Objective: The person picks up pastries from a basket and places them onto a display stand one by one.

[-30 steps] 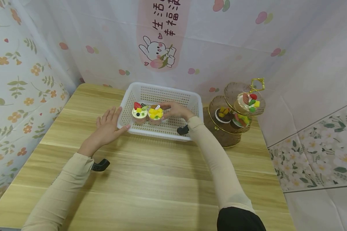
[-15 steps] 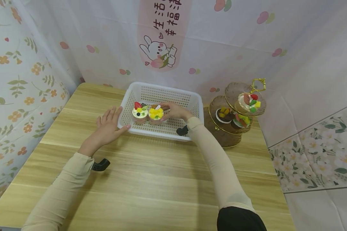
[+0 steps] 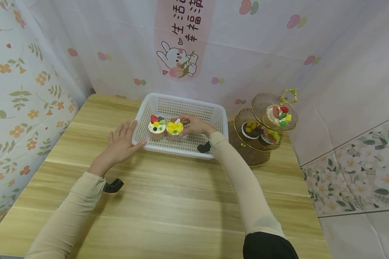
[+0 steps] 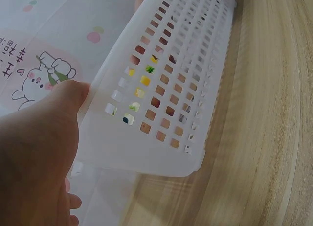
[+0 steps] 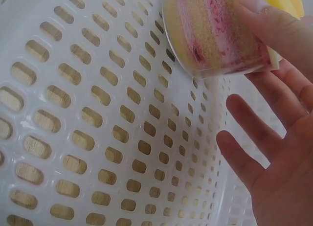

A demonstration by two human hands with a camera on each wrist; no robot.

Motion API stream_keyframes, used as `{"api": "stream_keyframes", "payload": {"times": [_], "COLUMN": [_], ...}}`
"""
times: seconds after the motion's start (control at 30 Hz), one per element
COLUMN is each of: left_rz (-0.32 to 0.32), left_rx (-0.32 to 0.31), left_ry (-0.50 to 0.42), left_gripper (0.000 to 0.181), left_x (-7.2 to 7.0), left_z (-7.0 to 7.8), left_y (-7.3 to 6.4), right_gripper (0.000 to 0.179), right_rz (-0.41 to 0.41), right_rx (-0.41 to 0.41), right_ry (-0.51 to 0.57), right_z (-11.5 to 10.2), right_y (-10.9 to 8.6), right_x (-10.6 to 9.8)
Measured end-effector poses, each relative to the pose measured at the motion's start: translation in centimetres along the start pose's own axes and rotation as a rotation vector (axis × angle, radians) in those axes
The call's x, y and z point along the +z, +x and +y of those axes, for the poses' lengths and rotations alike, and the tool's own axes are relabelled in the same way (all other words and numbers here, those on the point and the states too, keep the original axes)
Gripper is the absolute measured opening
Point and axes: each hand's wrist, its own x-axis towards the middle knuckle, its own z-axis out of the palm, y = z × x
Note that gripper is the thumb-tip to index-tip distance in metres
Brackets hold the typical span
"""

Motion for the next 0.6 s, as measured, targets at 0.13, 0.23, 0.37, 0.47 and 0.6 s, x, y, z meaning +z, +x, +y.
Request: {"api": "stream_keyframes", "payload": {"times": [0.13,0.23,0.37,0.47,0.6], "left_rz": [-0.002,0.002,0.004,0.007,0.014], "left_rx": [0.002,0.003,0.003,0.002,0.004], "left_ry": [0.002,0.000,-0.004,-0.008,-0.011], "left_gripper": [0.091,0.092,0.092,0.092,0.093], "left_x": [-0.05,-0.03,0.01,0.06,0.14], "left_z": [0.07,0.04,-0.01,0.02,-0.09], "left_y": [-0.02,-0.02,-0.04,-0.08,-0.03], "right_gripper": [0.071,0.068,0.064,0.060,0.062], "right_rz": [0.015,0.030,0.046,0.068,0.109], "right_rx": [-0.008,-0.010,-0.016,-0.020,-0.026], "right_ry": [-0.006,-0.013,0.003,0.023,0.016], "right_z": [0.21,0.20,0.05,0.02,0.05], "right_y": [0.08,-0.02,-0.20,-0.27,-0.33], "right_x": [0.02,-0.01,-0.05,-0.01,0.05]}}
